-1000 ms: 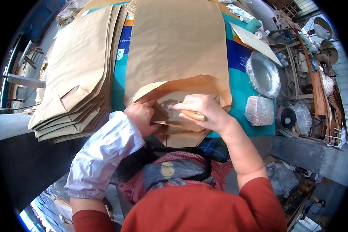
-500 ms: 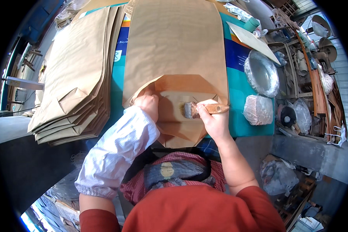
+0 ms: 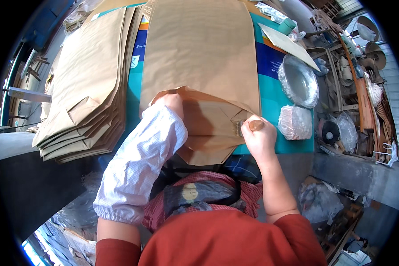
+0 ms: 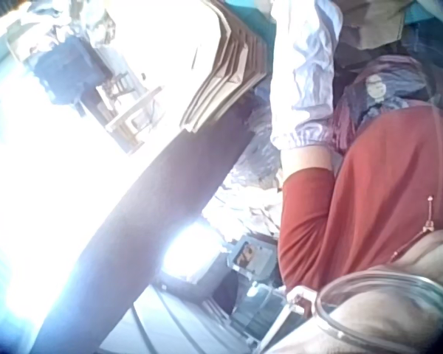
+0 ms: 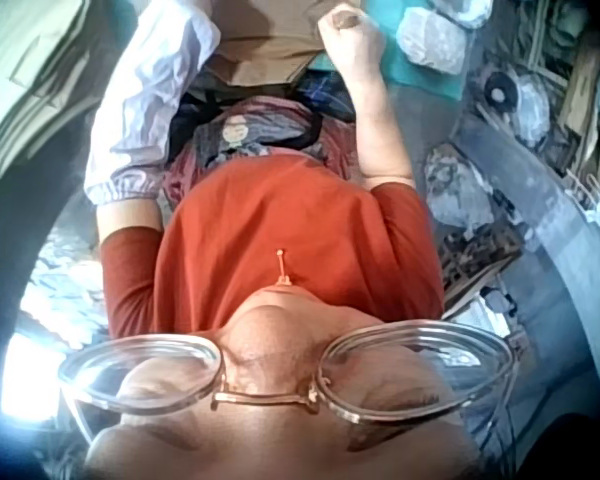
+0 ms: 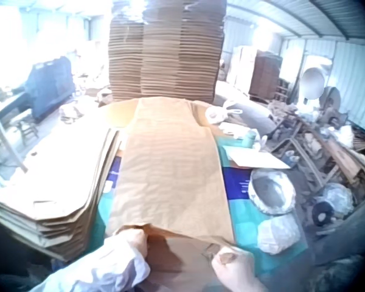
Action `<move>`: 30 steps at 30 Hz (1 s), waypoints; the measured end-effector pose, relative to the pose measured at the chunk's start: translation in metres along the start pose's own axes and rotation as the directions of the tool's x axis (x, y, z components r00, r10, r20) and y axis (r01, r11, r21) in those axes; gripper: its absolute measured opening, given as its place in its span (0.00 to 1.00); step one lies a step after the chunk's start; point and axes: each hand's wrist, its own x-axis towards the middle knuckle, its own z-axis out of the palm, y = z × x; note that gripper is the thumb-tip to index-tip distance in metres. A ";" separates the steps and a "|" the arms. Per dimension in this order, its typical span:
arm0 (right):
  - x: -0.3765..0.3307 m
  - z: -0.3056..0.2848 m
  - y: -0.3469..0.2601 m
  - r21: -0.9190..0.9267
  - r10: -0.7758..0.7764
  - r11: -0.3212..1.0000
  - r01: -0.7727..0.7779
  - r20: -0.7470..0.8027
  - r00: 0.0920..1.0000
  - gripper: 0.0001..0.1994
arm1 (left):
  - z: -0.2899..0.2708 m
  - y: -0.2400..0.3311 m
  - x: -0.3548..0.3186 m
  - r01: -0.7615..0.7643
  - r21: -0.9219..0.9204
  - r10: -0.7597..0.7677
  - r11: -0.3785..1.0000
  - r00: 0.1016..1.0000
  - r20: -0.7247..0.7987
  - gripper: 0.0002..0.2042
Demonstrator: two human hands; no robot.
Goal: The person assembles flat brown paper bags by folding the bottom flaps, applying glue with a brush, and pressing the seams to seal them. They repeat this process for multiple bags, stacking the finished ones on the table.
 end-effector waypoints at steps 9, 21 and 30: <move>0.051 0.035 0.037 0.984 0.304 0.177 -0.008 -0.047 0.951 0.22 | 0.011 0.005 -0.020 -0.263 0.349 0.330 0.899 0.932 -0.150 0.07; 0.042 0.105 0.042 0.726 -0.019 -0.631 -0.273 0.337 0.941 0.24 | 0.055 -0.086 -0.001 -0.589 -0.454 -0.081 0.669 0.549 -0.832 0.17; 0.048 0.105 0.044 0.751 -0.010 -0.574 -0.326 0.391 0.920 0.22 | 0.085 -0.039 -0.008 -0.250 0.172 0.303 0.953 0.763 -0.571 0.30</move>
